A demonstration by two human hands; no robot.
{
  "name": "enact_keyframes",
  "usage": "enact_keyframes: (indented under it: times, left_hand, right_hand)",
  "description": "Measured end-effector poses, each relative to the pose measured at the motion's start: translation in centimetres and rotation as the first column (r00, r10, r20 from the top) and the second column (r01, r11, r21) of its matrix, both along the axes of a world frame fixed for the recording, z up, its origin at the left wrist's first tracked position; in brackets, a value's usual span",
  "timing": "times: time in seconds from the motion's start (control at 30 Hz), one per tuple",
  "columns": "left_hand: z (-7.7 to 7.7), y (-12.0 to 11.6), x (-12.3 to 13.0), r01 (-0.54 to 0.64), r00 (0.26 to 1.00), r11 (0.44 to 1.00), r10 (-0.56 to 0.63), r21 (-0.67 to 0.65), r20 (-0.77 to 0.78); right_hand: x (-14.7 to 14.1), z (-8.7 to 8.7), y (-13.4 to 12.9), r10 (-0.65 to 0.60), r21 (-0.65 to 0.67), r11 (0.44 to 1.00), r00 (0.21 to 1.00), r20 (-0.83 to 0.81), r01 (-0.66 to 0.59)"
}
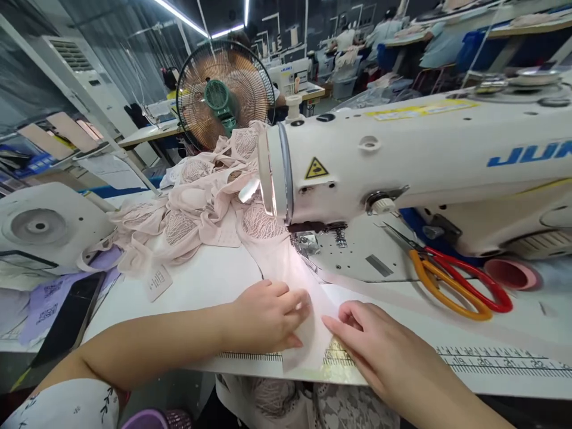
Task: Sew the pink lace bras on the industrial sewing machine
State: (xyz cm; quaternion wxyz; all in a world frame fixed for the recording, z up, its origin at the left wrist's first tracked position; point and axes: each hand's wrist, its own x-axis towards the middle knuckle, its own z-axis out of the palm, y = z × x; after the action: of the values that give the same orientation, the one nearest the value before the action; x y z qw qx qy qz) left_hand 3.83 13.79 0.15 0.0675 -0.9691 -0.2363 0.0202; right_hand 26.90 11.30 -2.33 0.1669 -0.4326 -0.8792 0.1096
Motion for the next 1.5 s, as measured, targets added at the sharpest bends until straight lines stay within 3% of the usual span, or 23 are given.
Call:
enact_keyframes:
  times: [0.13,0.3,0.63,0.8,0.9,1.1,1.5]
  left_hand:
    - [1.0,1.0,-1.8,0.037,0.998,0.999,-0.037,0.001,-0.042]
    - [1.3,2.2,-3.3,0.101,0.995,0.995,-0.101,-0.003,0.001]
    - [1.4,4.3,-4.2,0.078,0.997,0.995,-0.078,0.066,0.005]
    - [1.1,4.5,-3.7,0.126,0.991,0.987,-0.129,0.099,0.032]
    - [0.7,4.2,-3.0,0.091,0.991,0.995,-0.094,0.035,0.097]
    - [1.2,4.1,-2.5,0.061,0.997,0.983,-0.054,-0.171,0.047]
    - [0.4,5.4,-3.7,0.135,0.99,0.986,-0.131,-0.1,0.042]
  right_hand:
    - [-0.7,0.5,-0.3,0.078,-0.05,0.996,0.996,0.043,-0.076]
    - [-1.7,0.6,-0.1,0.084,-0.023,0.996,0.995,0.058,-0.083]
    - [-2.7,0.4,0.9,0.07,-0.01,0.998,0.984,0.166,-0.069]
    - [-3.1,0.5,1.8,0.059,0.004,0.998,0.977,0.207,-0.061]
    - [-3.3,0.5,2.0,0.051,0.01,0.998,0.979,0.198,-0.054]
    - [-3.1,1.0,2.5,0.022,-0.034,0.999,0.978,0.208,-0.015]
    - [-2.6,0.6,3.2,-0.039,-0.009,0.999,0.963,0.265,0.043]
